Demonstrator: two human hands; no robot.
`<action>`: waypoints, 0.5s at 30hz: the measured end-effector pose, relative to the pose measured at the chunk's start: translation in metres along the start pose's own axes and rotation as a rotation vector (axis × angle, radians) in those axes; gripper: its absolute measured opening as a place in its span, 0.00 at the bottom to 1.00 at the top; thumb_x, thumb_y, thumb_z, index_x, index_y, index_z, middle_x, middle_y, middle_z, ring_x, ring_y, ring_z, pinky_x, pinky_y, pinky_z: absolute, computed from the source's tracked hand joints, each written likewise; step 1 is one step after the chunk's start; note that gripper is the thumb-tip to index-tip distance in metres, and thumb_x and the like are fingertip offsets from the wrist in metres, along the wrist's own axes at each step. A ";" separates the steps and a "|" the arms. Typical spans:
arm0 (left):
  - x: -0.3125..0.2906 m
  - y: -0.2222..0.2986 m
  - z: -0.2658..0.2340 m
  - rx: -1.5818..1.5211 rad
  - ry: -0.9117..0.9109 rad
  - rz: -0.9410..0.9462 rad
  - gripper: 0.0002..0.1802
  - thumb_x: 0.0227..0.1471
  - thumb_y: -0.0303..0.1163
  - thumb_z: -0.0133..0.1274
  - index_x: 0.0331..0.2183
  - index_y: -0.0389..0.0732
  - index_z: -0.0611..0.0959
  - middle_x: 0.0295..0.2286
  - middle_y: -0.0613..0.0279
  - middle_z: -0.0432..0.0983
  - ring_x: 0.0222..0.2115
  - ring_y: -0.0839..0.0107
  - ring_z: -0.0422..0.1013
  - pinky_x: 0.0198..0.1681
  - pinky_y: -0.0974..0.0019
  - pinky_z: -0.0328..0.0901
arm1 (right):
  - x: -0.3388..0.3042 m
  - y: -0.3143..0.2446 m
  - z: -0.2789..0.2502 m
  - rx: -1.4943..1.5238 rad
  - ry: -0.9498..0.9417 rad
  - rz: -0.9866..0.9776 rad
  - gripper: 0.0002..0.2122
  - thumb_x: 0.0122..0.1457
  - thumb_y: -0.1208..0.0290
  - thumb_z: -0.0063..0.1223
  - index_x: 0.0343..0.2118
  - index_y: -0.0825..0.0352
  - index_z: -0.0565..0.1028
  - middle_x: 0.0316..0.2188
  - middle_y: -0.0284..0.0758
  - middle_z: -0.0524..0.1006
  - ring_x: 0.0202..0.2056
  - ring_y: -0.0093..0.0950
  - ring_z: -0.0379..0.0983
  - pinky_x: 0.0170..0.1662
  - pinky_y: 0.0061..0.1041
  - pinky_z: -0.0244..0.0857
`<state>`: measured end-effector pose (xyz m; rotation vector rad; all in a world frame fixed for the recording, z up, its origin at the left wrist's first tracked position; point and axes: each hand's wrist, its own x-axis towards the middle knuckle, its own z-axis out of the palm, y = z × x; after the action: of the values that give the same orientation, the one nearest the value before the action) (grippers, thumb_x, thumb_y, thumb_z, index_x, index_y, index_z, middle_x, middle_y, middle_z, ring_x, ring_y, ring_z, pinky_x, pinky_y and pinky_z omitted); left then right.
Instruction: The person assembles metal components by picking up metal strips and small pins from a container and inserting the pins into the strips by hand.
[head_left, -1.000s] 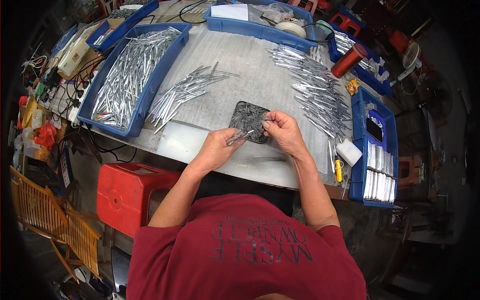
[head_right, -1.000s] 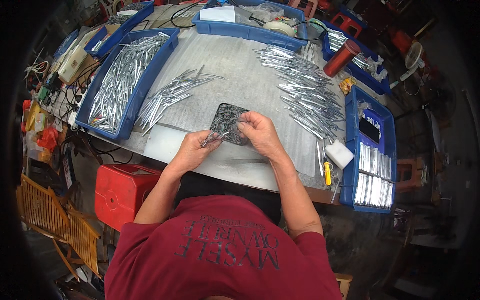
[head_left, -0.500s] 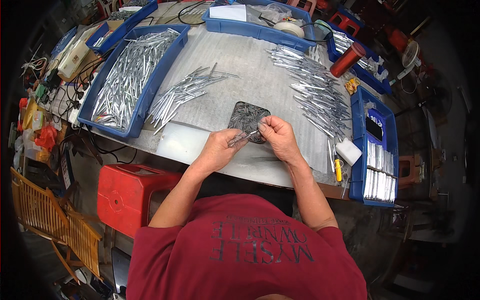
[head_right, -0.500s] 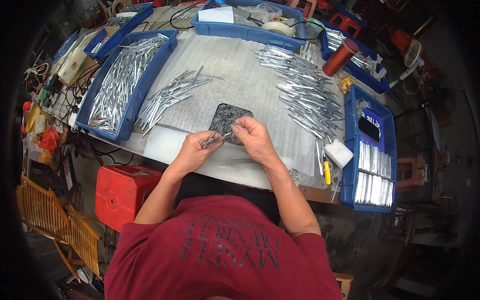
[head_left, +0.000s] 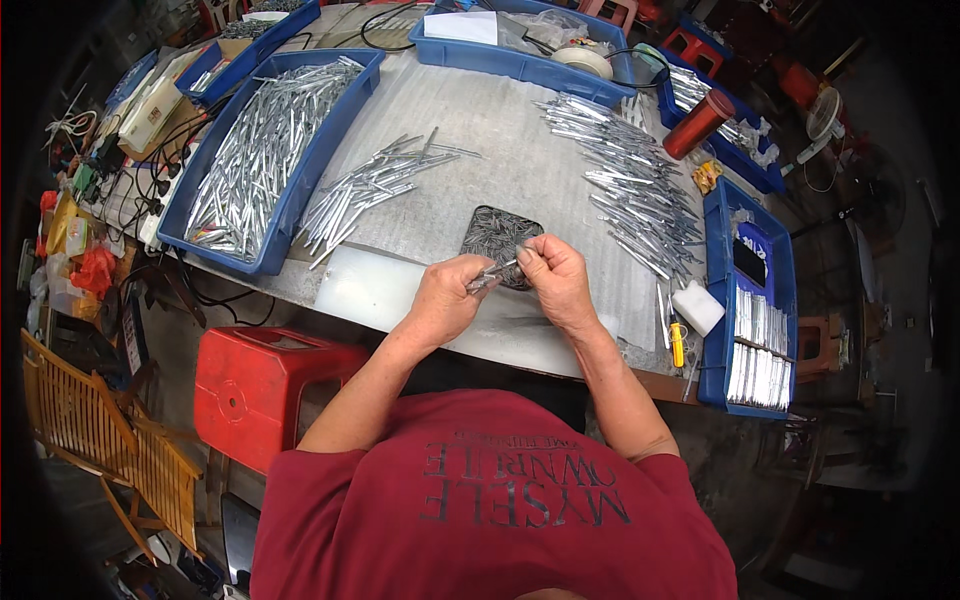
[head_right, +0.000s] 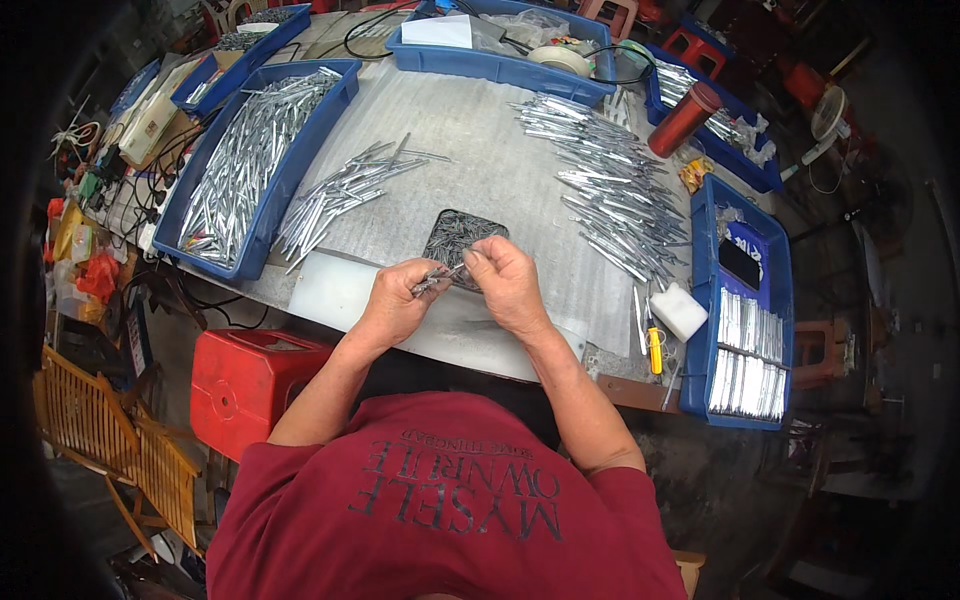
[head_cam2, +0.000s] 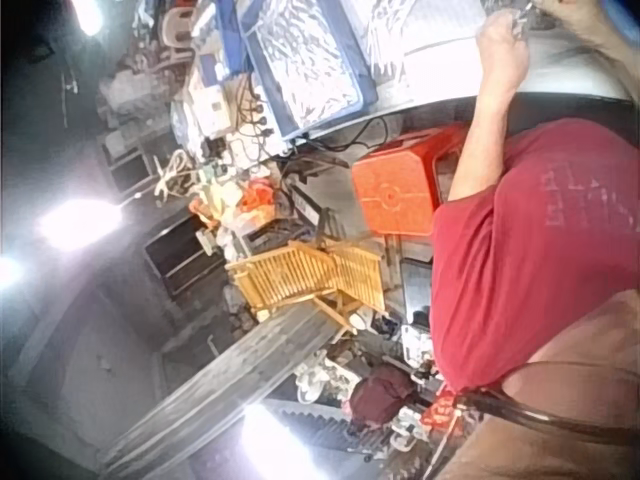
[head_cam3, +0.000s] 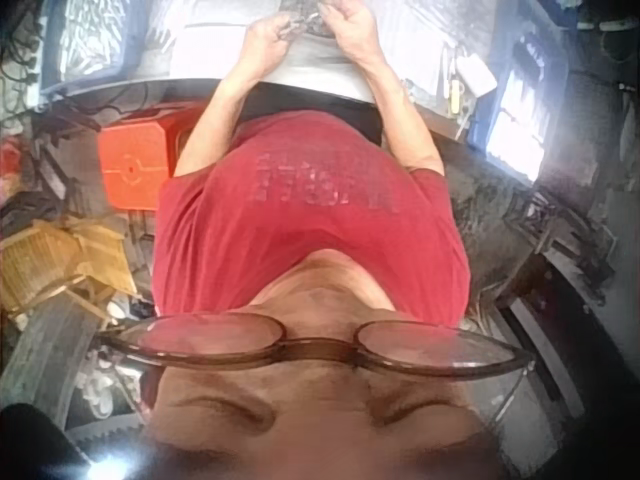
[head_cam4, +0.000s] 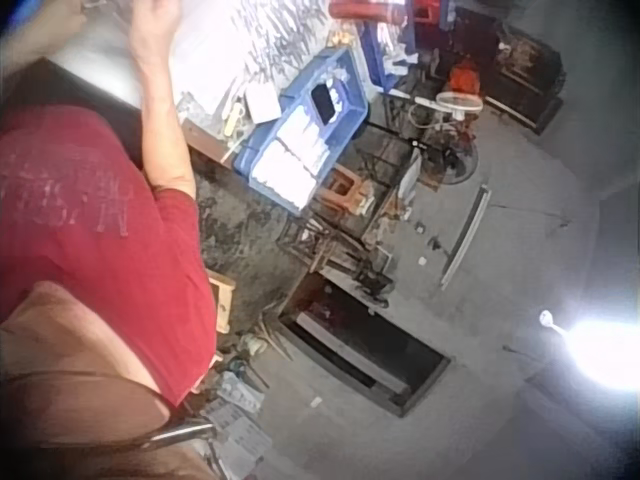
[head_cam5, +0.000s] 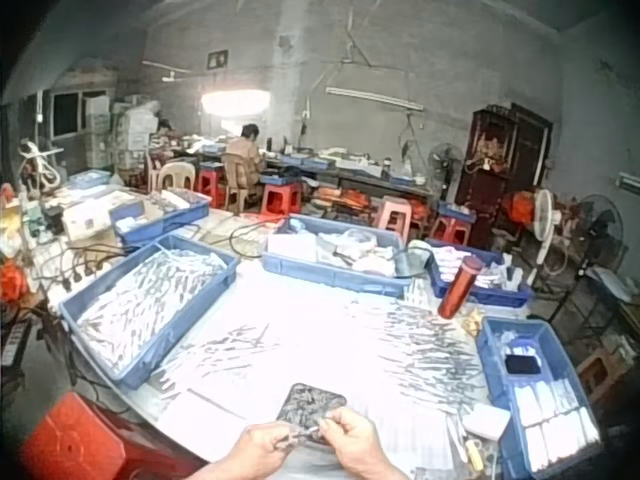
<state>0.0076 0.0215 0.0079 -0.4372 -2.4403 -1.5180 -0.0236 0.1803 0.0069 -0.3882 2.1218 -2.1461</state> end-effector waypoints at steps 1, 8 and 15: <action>0.001 0.002 -0.001 -0.015 -0.022 -0.047 0.05 0.42 0.24 0.53 0.27 0.35 0.77 0.21 0.59 0.72 0.22 0.71 0.68 0.25 0.71 0.61 | 0.002 -0.004 -0.001 0.054 -0.024 0.049 0.06 0.55 0.72 0.46 0.28 0.70 0.69 0.18 0.24 0.67 0.21 0.12 0.59 0.23 0.12 0.54; 0.006 0.004 -0.005 -0.004 -0.049 -0.059 0.06 0.43 0.25 0.53 0.28 0.35 0.76 0.21 0.58 0.71 0.22 0.70 0.67 0.25 0.69 0.61 | 0.011 -0.006 -0.013 0.042 -0.066 0.059 0.08 0.56 0.69 0.44 0.28 0.69 0.69 0.18 0.23 0.65 0.20 0.12 0.57 0.22 0.12 0.53; 0.006 -0.001 -0.003 0.049 -0.061 -0.040 0.06 0.43 0.24 0.52 0.29 0.35 0.76 0.23 0.57 0.72 0.24 0.65 0.69 0.27 0.68 0.62 | 0.011 0.001 -0.007 -0.091 -0.065 0.032 0.07 0.54 0.71 0.46 0.25 0.69 0.69 0.17 0.22 0.64 0.20 0.12 0.56 0.22 0.13 0.52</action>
<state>0.0015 0.0197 0.0109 -0.4337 -2.5416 -1.4784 -0.0359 0.1847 0.0070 -0.4236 2.1798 -1.9973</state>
